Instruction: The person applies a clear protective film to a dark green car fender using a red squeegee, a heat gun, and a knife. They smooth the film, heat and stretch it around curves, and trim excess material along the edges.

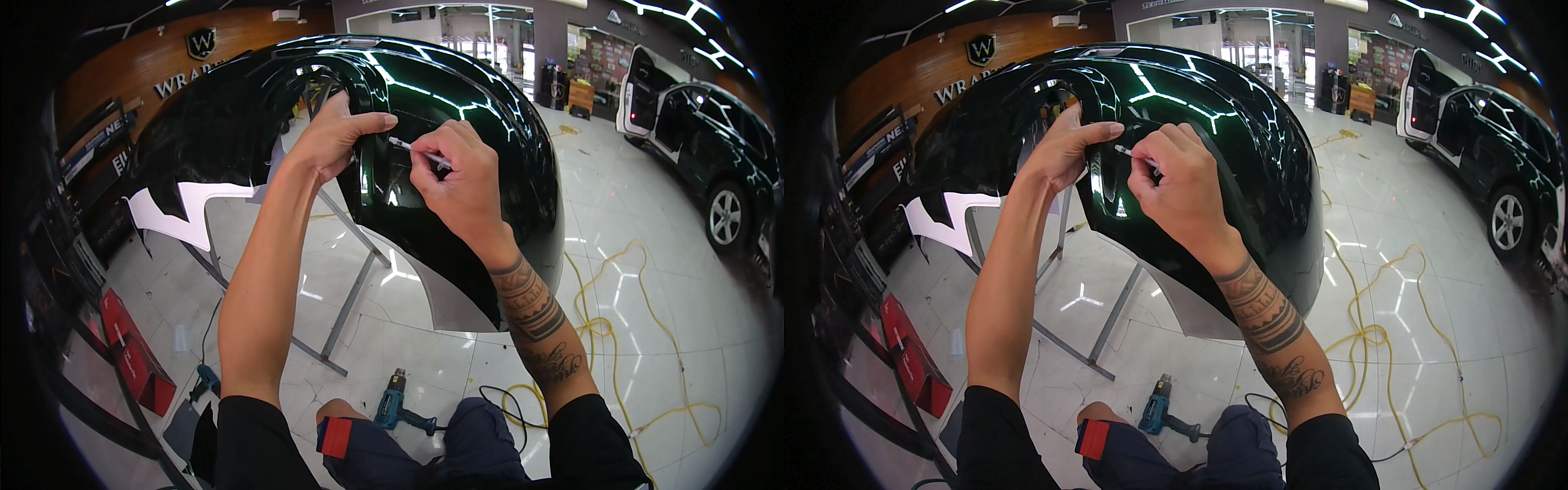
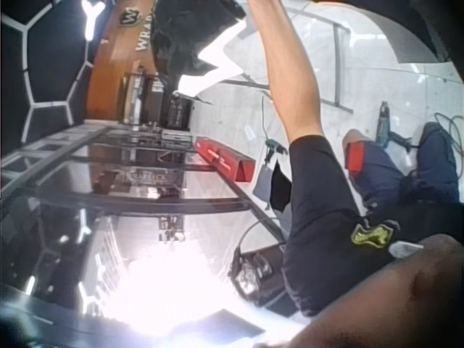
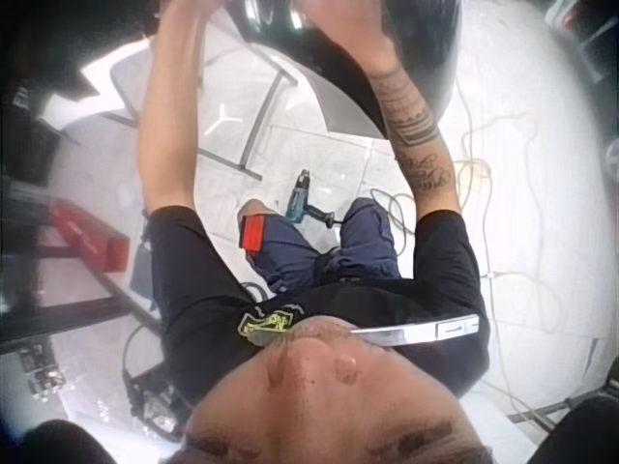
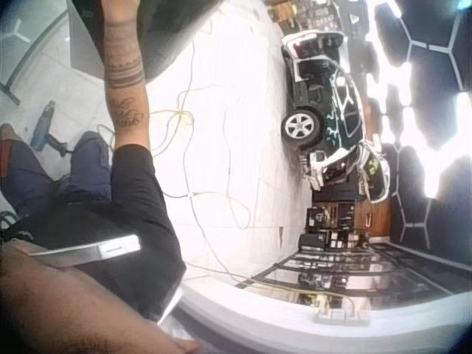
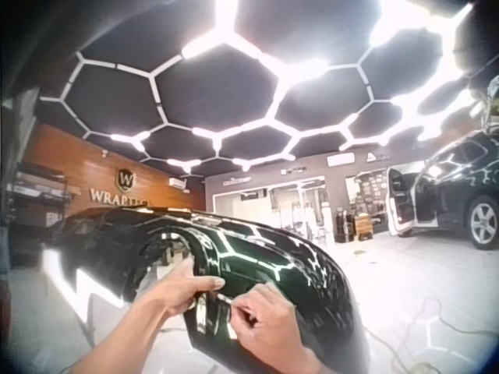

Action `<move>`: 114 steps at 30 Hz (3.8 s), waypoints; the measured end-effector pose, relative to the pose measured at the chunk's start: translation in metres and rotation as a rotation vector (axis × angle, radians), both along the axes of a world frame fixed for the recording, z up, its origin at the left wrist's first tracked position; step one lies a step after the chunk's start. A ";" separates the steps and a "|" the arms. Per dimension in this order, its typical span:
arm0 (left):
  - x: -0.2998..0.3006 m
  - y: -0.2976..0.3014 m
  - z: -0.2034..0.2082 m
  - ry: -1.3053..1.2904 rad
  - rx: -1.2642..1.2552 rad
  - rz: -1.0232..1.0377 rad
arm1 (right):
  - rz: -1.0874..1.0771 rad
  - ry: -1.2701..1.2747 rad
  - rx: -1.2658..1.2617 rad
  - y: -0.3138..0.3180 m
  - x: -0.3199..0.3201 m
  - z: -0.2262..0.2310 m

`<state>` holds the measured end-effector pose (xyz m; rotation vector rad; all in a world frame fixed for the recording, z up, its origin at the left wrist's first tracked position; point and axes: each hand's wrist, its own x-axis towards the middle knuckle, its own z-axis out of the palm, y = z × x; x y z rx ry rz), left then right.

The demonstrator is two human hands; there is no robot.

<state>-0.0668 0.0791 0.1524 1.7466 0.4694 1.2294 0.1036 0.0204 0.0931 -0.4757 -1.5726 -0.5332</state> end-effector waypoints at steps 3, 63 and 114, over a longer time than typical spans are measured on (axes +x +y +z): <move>0.001 -0.006 0.002 0.007 0.000 0.008 | 0.000 0.020 -0.006 0.000 0.000 -0.002; -0.001 -0.013 0.002 0.076 0.006 0.060 | -0.018 0.070 0.015 0.008 -0.010 -0.006; -0.162 -0.235 -0.454 0.318 -0.515 0.876 | 0.066 0.501 -1.534 -0.149 0.031 -0.522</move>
